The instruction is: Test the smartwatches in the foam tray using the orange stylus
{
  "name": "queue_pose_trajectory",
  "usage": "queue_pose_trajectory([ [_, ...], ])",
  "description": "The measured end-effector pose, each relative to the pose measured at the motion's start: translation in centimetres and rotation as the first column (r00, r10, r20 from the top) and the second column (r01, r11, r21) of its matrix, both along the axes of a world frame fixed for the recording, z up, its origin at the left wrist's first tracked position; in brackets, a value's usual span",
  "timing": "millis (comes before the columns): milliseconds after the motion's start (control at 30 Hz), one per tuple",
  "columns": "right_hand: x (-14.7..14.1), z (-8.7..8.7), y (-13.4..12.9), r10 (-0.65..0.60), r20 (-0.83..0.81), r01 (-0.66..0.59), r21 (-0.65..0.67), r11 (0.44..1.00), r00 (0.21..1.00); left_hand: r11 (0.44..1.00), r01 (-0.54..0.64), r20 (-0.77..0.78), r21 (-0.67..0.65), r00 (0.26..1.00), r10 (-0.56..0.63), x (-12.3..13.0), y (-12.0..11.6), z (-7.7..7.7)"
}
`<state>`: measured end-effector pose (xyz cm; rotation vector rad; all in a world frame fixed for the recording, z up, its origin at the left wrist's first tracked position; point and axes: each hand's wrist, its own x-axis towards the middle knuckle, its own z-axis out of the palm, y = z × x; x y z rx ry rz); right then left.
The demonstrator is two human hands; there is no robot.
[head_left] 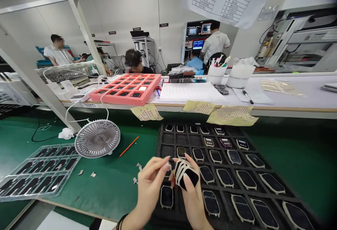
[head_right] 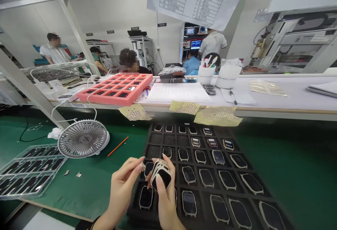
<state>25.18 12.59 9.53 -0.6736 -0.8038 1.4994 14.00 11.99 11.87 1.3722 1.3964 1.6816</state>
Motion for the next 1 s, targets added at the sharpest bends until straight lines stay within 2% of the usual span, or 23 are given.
queue_pose_trajectory([
  [67,-0.2,-0.2,-0.3,-0.053,0.012,0.052,0.019,0.998,0.999,0.997,0.082,0.06,-0.003,0.995,-0.081,1.7,-0.2,0.5],
  [133,-0.3,-0.5,-0.4,-0.111,0.036,0.109,0.05,0.993,0.993,0.994,0.113,0.068,0.002,0.991,-0.113,2.6,-0.2,0.5],
  [367,-0.3,-0.8,-0.6,-0.221,0.116,0.199,0.173,0.965,0.968,0.995,0.097,0.07,0.0,0.993,-0.096,3.3,0.0,0.2],
  [467,0.0,-1.4,-0.3,-0.249,0.138,0.22,0.193,0.956,0.959,0.995,0.095,0.059,0.04,0.994,-0.097,3.7,0.0,0.1],
  [600,1.1,-2.6,0.5,-0.262,0.154,0.208,0.295,0.932,0.953,0.977,0.198,-0.01,0.08,0.98,-0.197,3.8,0.4,0.0],
  [667,1.8,-2.7,0.9,-0.276,0.156,0.216,0.318,0.923,0.948,0.952,0.299,-0.041,0.066,0.954,-0.297,3.8,0.7,0.1],
  [800,3.1,-2.2,1.2,-0.375,0.163,0.322,0.28,0.904,0.912,0.867,0.499,-0.09,0.017,0.864,-0.496,4.2,1.6,0.3],
  [1000,6.3,-1.5,2.3,-0.423,0.211,0.368,0.254,0.894,0.881,0.764,0.643,-0.136,-0.062,0.753,-0.644,6.3,4.1,-0.2],
])
